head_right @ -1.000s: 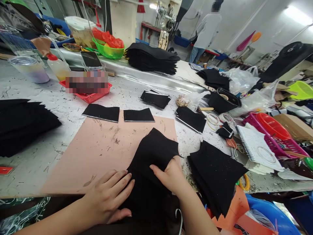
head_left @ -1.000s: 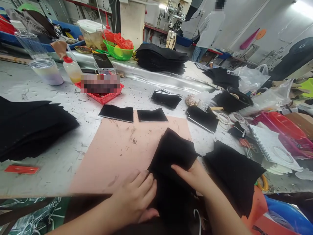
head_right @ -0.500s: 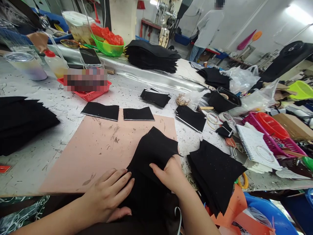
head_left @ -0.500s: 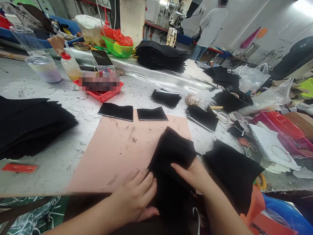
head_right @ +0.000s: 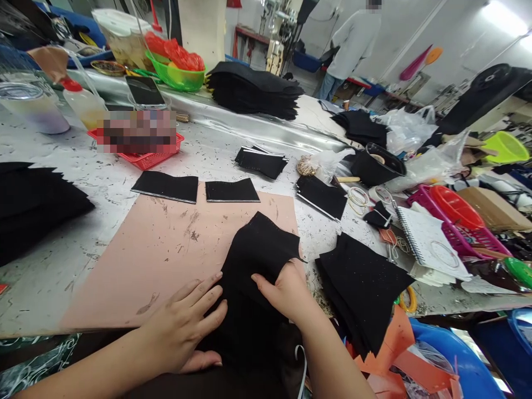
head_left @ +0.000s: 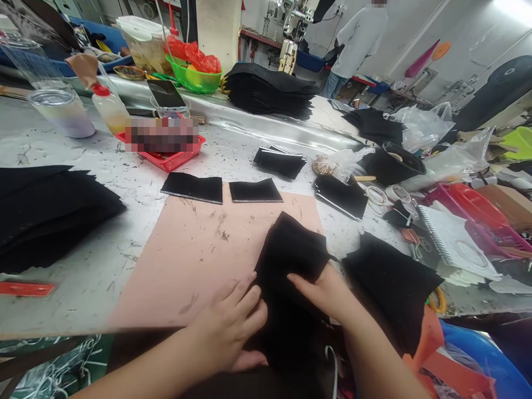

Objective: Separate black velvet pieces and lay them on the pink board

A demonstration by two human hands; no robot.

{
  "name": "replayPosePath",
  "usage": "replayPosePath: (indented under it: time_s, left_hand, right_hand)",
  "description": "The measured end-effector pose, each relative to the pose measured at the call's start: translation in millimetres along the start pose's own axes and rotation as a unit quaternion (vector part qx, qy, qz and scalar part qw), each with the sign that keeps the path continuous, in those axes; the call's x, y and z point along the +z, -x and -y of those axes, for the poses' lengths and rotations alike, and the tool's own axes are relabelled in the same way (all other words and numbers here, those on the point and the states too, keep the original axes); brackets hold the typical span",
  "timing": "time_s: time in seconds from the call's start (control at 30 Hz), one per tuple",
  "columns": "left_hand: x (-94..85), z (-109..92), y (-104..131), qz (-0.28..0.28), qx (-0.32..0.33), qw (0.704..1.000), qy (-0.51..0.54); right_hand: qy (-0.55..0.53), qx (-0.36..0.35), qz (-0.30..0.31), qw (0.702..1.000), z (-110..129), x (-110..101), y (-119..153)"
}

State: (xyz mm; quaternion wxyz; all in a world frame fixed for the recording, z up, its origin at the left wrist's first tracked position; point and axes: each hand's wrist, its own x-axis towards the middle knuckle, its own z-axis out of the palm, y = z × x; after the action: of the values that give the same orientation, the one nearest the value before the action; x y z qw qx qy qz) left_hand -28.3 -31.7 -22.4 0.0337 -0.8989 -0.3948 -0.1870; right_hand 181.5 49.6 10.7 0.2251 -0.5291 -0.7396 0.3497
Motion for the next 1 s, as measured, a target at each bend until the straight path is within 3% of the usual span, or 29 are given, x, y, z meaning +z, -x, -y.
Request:
replayPosePath:
  time_s: [0.2, 0.7, 0.87, 1.0]
  left_hand:
    - [-1.2, -1.1, -4.3, 0.027, 0.006, 0.999, -0.020]
    - [-4.0, -11.6, -13.9, 0.132, -0.020, 0.991, -0.024]
    - [0.2, -18.7, -14.6, 0.106, -0.010, 0.994, -0.032]
    - [-0.9, -23.1, -18.2, 0.104, 0.002, 0.994, -0.047]
  right_hand:
    - [-0.030, 0.033, 0.027, 0.999, 0.2, -4.8, -1.5]
    - [0.003, 0.085, -0.002, 0.996, -8.1, -1.9, -1.9]
    - [-0.118, 0.039, 0.061, 0.990, -18.0, -15.2, 8.4]
    - [-0.216, 0.099, 0.067, 0.969, -31.1, -20.8, 17.7]
